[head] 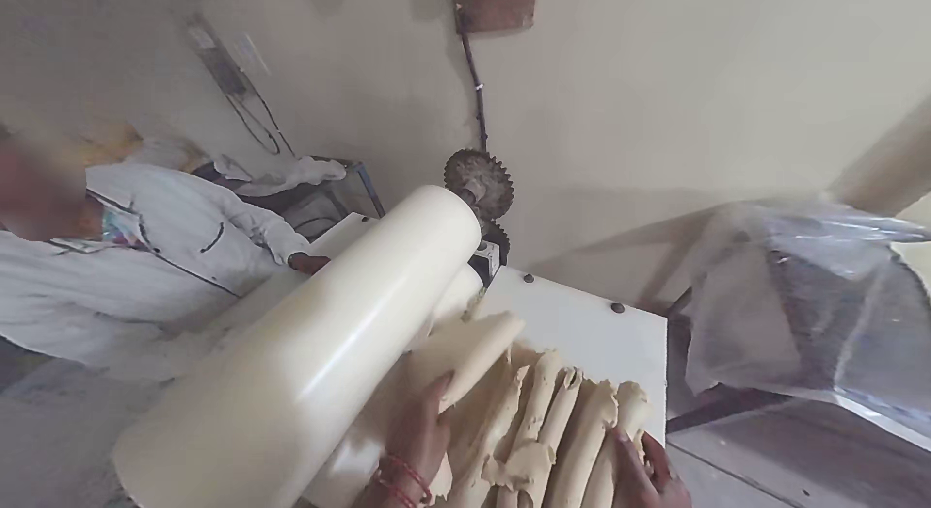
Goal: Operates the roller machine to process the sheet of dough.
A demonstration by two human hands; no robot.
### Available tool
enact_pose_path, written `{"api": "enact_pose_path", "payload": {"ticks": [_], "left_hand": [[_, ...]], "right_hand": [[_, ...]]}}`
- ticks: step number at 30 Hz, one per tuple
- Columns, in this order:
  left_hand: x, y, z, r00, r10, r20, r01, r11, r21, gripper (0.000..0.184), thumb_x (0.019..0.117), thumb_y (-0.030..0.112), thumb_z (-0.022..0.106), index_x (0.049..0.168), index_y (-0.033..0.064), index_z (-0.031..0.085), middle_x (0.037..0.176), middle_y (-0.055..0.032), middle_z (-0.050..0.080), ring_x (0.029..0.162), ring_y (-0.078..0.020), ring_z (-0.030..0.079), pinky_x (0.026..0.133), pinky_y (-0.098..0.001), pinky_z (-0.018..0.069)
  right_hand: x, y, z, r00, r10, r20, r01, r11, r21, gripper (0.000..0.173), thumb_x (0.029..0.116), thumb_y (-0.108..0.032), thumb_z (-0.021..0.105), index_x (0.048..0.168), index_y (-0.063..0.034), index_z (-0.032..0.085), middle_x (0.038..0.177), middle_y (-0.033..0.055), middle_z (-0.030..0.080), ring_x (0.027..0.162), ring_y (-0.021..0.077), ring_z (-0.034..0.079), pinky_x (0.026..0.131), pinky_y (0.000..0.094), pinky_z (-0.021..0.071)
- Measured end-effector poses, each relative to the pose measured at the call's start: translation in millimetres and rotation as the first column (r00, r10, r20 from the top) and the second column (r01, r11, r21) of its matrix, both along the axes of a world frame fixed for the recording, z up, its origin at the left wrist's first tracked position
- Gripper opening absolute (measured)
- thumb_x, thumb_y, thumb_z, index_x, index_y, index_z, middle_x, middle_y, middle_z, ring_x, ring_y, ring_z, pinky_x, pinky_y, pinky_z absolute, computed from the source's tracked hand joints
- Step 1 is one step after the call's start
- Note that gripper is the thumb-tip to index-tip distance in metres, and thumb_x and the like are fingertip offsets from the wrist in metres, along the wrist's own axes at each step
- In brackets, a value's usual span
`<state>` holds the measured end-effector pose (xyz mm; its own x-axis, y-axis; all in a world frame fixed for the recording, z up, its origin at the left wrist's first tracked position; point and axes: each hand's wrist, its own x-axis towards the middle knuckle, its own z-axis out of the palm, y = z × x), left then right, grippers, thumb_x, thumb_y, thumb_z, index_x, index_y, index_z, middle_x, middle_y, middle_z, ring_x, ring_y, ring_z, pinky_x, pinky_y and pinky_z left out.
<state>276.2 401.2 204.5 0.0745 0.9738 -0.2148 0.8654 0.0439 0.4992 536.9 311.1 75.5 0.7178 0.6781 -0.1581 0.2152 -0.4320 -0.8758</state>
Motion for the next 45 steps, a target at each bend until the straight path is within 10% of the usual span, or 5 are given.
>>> {"api": "enact_pose_path", "payload": {"ticks": [10, 14, 22, 31, 45], "left_hand": [[42, -32, -3, 0.921, -0.387, -0.044, 0.37, 0.906, -0.203, 0.078, 0.1006, 0.054, 0.055, 0.155, -0.0004, 0.039, 0.153, -0.0208, 0.05, 0.136, -0.0346, 0.054, 0.111, -0.0503, 0.0448], [-5, 14, -22, 0.979, -0.2, 0.044, 0.197, 0.978, 0.067, 0.043, 0.1077, 0.034, 0.047, 0.131, 0.0033, 0.066, 0.122, -0.0181, 0.07, 0.115, -0.0329, 0.067, 0.102, -0.0534, 0.0502], [-50, 56, -104, 0.888, 0.004, -0.459, 0.122, 0.962, 0.244, 0.085, 0.0931, 0.016, 0.072, 0.161, -0.0009, 0.023, 0.163, -0.0217, 0.033, 0.147, -0.0354, 0.042, 0.117, -0.05, 0.037], [-32, 75, -89, 0.945, 0.027, -0.326, 0.013, 0.992, 0.122, 0.1, 0.0801, -0.002, 0.076, 0.164, 0.0168, 0.024, 0.165, -0.0198, 0.03, 0.147, -0.0395, 0.039, 0.115, -0.0566, 0.0384], [-35, 39, -3, 0.948, 0.091, 0.306, -0.209, 0.902, 0.377, 0.045, 0.0876, -0.01, 0.064, 0.133, -0.0032, 0.064, 0.131, -0.0229, 0.066, 0.126, -0.0315, 0.062, 0.111, -0.0476, 0.0445]], "right_hand": [[0, -4, 1, 0.996, -0.008, -0.087, 0.014, 0.997, 0.073, 0.059, 0.0924, -0.045, 0.064, 0.132, -0.0005, 0.063, 0.121, 0.0242, 0.066, 0.111, 0.0351, 0.063, 0.094, 0.059, 0.0471], [4, -21, -1, 0.961, 0.133, -0.243, -0.064, 0.959, 0.275, 0.057, 0.0963, -0.022, 0.062, 0.143, 0.0073, 0.046, 0.133, 0.0182, 0.059, 0.111, 0.0076, 0.059, 0.096, 0.0269, 0.0503], [1, -40, -23, 0.976, 0.139, -0.165, -0.077, 0.939, 0.335, 0.065, 0.0959, -0.025, 0.063, 0.148, 0.0069, 0.042, 0.145, 0.0242, 0.05, 0.118, 0.0127, 0.056, 0.094, 0.0271, 0.0497], [0, -40, -23, 0.98, 0.115, -0.16, -0.057, 0.942, 0.331, 0.06, 0.0955, -0.022, 0.062, 0.145, 0.0062, 0.045, 0.136, 0.0193, 0.057, 0.1, 0.0041, 0.059, 0.081, 0.0211, 0.0504], [1, -40, -25, 0.985, 0.095, -0.142, -0.044, 0.944, 0.328, 0.061, 0.0936, -0.027, 0.065, 0.143, 0.005, 0.05, 0.131, 0.0197, 0.06, 0.098, 0.0075, 0.059, 0.08, 0.0241, 0.0503]]}}
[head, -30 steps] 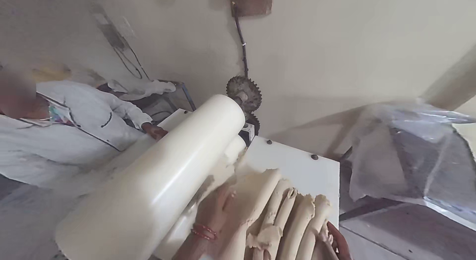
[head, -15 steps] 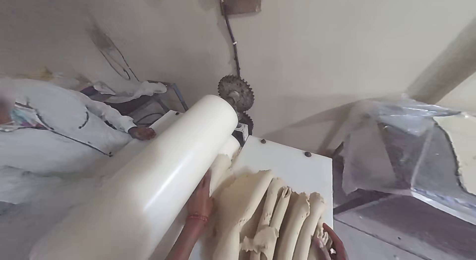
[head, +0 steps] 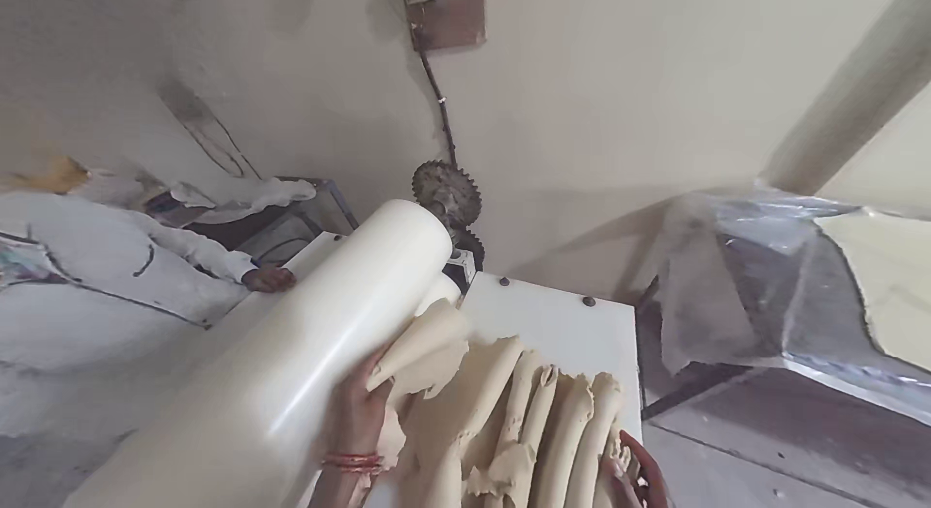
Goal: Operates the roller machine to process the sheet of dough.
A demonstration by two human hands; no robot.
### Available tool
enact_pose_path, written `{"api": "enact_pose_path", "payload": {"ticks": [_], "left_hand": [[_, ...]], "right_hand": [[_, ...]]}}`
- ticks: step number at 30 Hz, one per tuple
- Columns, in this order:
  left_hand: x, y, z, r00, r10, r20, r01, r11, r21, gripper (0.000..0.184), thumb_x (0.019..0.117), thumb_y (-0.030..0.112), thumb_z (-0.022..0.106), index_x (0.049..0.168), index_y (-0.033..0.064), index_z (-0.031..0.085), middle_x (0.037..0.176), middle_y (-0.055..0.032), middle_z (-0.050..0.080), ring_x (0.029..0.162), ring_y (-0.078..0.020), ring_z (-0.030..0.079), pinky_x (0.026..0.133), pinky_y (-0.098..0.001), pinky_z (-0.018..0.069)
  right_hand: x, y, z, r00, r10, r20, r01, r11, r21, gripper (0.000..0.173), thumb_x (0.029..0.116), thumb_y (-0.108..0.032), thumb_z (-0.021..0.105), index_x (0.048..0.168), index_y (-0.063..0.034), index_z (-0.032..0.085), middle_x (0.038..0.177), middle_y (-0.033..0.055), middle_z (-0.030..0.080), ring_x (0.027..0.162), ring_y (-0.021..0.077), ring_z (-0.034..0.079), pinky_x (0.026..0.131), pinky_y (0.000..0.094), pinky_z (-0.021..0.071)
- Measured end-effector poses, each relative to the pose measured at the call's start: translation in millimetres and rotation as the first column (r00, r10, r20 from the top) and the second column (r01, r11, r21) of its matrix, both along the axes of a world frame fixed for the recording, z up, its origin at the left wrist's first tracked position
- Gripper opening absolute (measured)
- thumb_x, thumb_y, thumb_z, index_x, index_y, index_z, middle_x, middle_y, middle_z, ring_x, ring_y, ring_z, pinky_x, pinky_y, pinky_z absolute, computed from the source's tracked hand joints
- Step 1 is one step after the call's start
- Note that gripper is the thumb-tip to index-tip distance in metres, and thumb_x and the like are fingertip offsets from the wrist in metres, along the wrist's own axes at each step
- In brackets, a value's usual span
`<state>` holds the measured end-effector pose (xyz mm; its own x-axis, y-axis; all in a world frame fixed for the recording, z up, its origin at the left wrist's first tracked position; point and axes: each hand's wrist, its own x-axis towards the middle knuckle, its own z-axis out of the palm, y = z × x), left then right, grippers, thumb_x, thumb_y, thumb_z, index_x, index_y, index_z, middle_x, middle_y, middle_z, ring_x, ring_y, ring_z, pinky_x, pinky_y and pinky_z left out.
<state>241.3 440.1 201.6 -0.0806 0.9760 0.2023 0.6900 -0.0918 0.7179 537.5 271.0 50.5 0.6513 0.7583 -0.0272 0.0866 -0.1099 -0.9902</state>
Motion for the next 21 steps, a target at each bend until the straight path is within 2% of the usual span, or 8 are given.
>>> {"api": "enact_pose_path", "payload": {"ticks": [2, 5, 10, 13, 16, 18, 19, 21], "left_hand": [[1, -2, 14, 0.998, 0.019, 0.059, -0.019, 1.0, 0.0, 0.046, 0.0871, -0.01, 0.064, 0.132, -0.0032, 0.064, 0.131, -0.0224, 0.066, 0.126, -0.0286, 0.061, 0.11, -0.0449, 0.0446], [8, -12, 26, 1.0, -0.018, -0.008, 0.018, 0.999, 0.05, 0.046, 0.087, -0.008, 0.064, 0.132, -0.0021, 0.065, 0.128, -0.0224, 0.067, 0.123, -0.0314, 0.063, 0.107, -0.0496, 0.0464], [28, -35, 24, 0.983, -0.159, -0.086, 0.167, 0.982, 0.089, 0.049, 0.0843, -0.004, 0.061, 0.132, 0.0042, 0.067, 0.127, -0.0134, 0.071, 0.116, -0.0263, 0.068, 0.1, -0.0512, 0.0522], [38, -41, 25, 0.974, -0.224, -0.016, 0.225, 0.97, 0.096, 0.047, 0.0839, -0.006, 0.061, 0.13, 0.0044, 0.069, 0.123, -0.0104, 0.073, 0.113, -0.0175, 0.07, 0.099, -0.0399, 0.0551], [46, -43, 32, 0.958, -0.281, 0.055, 0.272, 0.954, 0.125, 0.048, 0.0846, -0.004, 0.059, 0.131, 0.0031, 0.067, 0.124, -0.0094, 0.072, 0.114, -0.0116, 0.069, 0.099, -0.0314, 0.0545], [53, -48, 43, 0.953, -0.301, 0.029, 0.292, 0.94, 0.177, 0.049, 0.0844, -0.004, 0.059, 0.132, 0.0002, 0.066, 0.124, -0.0111, 0.072, 0.112, -0.0127, 0.07, 0.098, -0.0304, 0.0553], [57, -55, 48, 0.955, -0.294, -0.026, 0.293, 0.935, 0.202, 0.049, 0.0843, -0.005, 0.06, 0.132, -0.0013, 0.065, 0.123, -0.013, 0.073, 0.109, -0.0168, 0.072, 0.095, -0.0341, 0.0571], [71, -75, 51, 0.941, -0.299, -0.161, 0.327, 0.925, 0.194, 0.047, 0.0858, -0.006, 0.061, 0.133, -0.0061, 0.063, 0.126, -0.0196, 0.07, 0.108, -0.0293, 0.073, 0.093, -0.0446, 0.0582]], "right_hand": [[-1, 0, 1, 1.0, -0.009, 0.016, 0.008, 1.0, 0.003, 0.06, 0.0935, -0.026, 0.064, 0.142, 0.0054, 0.051, 0.133, 0.0206, 0.06, 0.102, 0.0088, 0.06, 0.084, 0.0244, 0.0505], [-3, 1, 4, 1.0, -0.015, 0.016, 0.015, 0.999, -0.028, 0.058, 0.094, -0.026, 0.064, 0.142, 0.0038, 0.052, 0.131, 0.0202, 0.061, 0.099, 0.0107, 0.061, 0.083, 0.0275, 0.0518], [-5, 5, 4, 0.991, -0.058, 0.118, 0.067, 0.995, -0.071, 0.057, 0.0933, -0.033, 0.063, 0.138, 0.0022, 0.056, 0.117, 0.018, 0.063, 0.094, 0.0125, 0.058, 0.08, 0.0298, 0.0489], [-7, 7, 5, 0.987, -0.05, 0.153, 0.064, 0.994, -0.088, 0.059, 0.095, -0.036, 0.061, 0.138, 0.0035, 0.056, 0.126, 0.0236, 0.061, 0.107, 0.0216, 0.06, 0.091, 0.0369, 0.0496], [-6, 6, 1, 0.98, -0.032, 0.195, 0.049, 0.995, -0.087, 0.059, 0.0958, -0.037, 0.059, 0.137, 0.0053, 0.057, 0.128, 0.0251, 0.061, 0.109, 0.0224, 0.06, 0.093, 0.0366, 0.0491], [-4, 6, 1, 0.981, -0.025, 0.194, 0.041, 0.996, -0.078, 0.058, 0.0963, -0.034, 0.059, 0.138, 0.0061, 0.056, 0.129, 0.026, 0.06, 0.111, 0.0229, 0.059, 0.094, 0.0369, 0.0489], [-5, 6, 1, 0.983, -0.027, 0.182, 0.04, 0.997, -0.071, 0.058, 0.0962, -0.033, 0.059, 0.138, 0.0065, 0.056, 0.13, 0.0263, 0.06, 0.11, 0.023, 0.059, 0.093, 0.0371, 0.0488], [-3, 7, -1, 0.991, -0.029, 0.128, 0.033, 0.999, -0.035, 0.058, 0.0957, -0.031, 0.061, 0.139, 0.0064, 0.054, 0.128, 0.0221, 0.06, 0.107, 0.0149, 0.059, 0.092, 0.0296, 0.0495]]}}
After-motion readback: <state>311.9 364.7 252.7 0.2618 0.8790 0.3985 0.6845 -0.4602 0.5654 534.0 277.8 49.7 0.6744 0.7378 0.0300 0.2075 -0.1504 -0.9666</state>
